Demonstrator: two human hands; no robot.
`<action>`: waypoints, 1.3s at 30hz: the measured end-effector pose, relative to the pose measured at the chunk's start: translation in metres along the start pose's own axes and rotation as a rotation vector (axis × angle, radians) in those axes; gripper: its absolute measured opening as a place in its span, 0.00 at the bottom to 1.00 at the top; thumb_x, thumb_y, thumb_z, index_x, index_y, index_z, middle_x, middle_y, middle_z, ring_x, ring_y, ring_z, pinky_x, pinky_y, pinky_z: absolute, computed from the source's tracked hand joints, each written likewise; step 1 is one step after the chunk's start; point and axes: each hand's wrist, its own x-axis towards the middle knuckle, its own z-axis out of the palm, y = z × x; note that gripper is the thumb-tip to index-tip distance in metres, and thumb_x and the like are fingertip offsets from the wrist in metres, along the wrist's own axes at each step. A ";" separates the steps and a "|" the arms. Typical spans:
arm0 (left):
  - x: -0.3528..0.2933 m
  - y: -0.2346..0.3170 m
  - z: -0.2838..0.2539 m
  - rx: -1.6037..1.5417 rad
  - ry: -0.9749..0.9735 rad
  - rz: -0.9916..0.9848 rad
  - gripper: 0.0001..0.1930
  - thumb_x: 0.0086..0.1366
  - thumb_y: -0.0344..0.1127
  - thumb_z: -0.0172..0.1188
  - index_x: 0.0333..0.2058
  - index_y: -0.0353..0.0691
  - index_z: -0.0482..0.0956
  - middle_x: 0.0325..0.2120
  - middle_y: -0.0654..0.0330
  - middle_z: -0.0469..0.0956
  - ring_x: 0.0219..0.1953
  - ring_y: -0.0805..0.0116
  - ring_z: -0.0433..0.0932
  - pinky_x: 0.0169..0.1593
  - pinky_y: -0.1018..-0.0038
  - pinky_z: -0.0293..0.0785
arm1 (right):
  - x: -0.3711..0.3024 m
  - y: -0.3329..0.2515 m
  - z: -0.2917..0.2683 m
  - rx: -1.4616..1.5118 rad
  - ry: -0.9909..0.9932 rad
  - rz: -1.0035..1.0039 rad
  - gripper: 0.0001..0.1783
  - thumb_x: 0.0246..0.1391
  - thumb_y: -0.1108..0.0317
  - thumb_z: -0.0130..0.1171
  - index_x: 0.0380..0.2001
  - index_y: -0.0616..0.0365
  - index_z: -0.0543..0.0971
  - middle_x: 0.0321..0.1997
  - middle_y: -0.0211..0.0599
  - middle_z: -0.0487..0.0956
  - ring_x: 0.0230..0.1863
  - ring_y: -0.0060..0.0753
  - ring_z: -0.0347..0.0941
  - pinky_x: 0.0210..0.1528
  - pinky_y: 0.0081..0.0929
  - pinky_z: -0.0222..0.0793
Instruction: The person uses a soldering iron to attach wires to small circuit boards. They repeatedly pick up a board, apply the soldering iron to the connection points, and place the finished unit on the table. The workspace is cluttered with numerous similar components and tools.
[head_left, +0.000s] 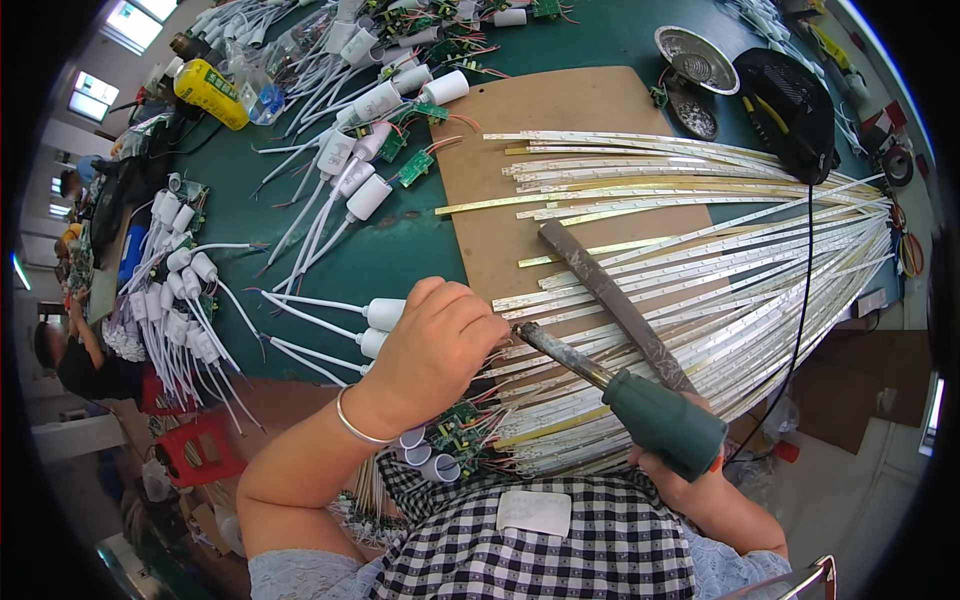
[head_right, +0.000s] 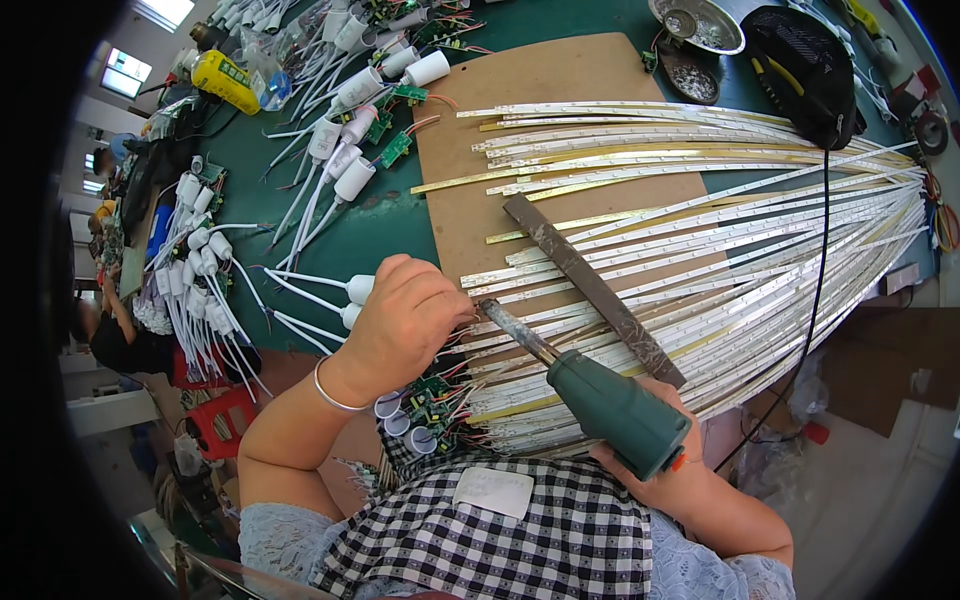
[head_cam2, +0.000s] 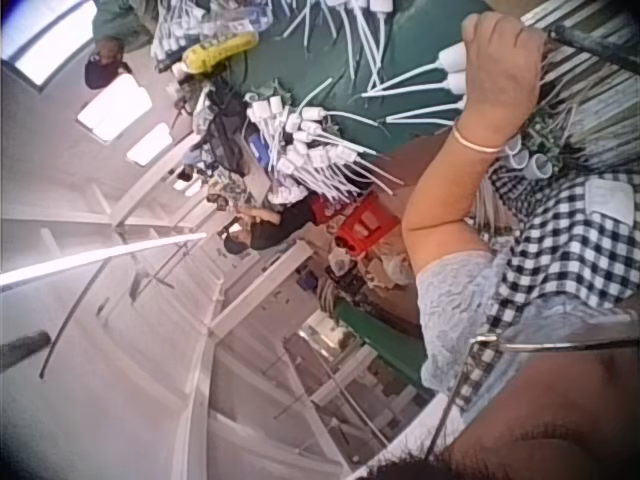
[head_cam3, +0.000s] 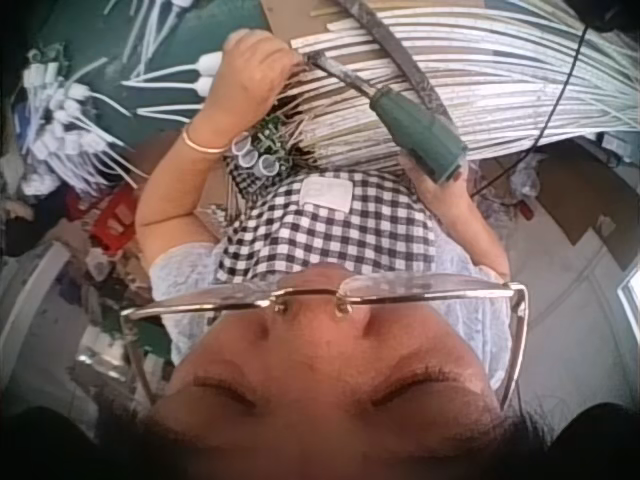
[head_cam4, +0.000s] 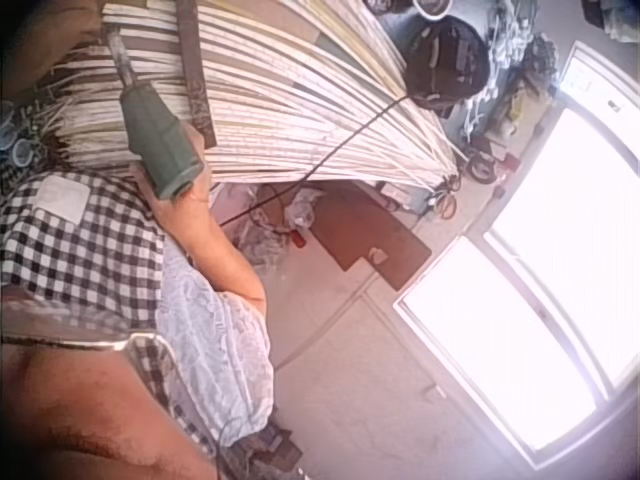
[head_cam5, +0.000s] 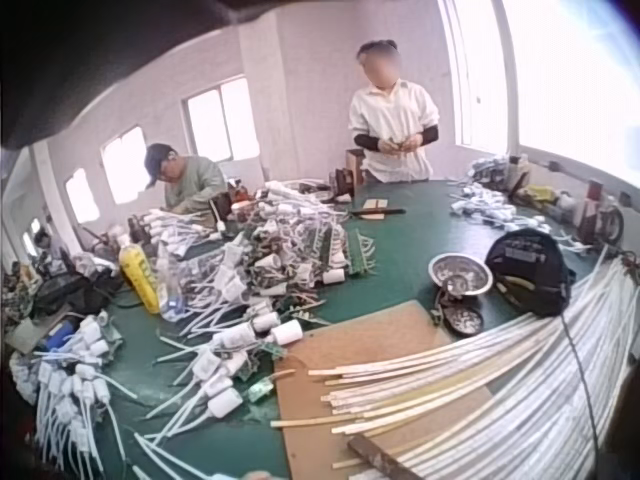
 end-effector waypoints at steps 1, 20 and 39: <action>0.000 0.000 0.000 0.000 -0.002 0.001 0.10 0.48 0.24 0.64 0.30 0.41 0.77 0.28 0.62 0.74 0.35 0.60 0.73 0.44 0.63 0.65 | 0.001 0.000 0.000 -0.020 0.005 -0.031 0.24 0.46 0.62 0.69 0.48 0.57 0.78 0.49 0.44 0.75 0.47 0.43 0.73 0.49 0.34 0.70; 0.001 0.001 -0.001 0.023 -0.016 0.010 0.11 0.46 0.24 0.65 0.30 0.42 0.78 0.29 0.62 0.75 0.36 0.60 0.73 0.45 0.63 0.65 | -0.002 -0.005 0.004 0.518 0.249 -0.056 0.41 0.55 0.39 0.58 0.55 0.68 0.70 0.32 0.36 0.80 0.31 0.26 0.78 0.39 0.25 0.73; 0.001 0.005 -0.005 0.136 -0.020 0.006 0.07 0.50 0.29 0.67 0.29 0.45 0.78 0.27 0.66 0.76 0.35 0.66 0.73 0.45 0.66 0.62 | 0.015 -0.028 0.004 0.951 0.306 0.130 0.34 0.49 0.74 0.53 0.61 0.54 0.60 0.31 0.43 0.74 0.31 0.38 0.75 0.37 0.38 0.74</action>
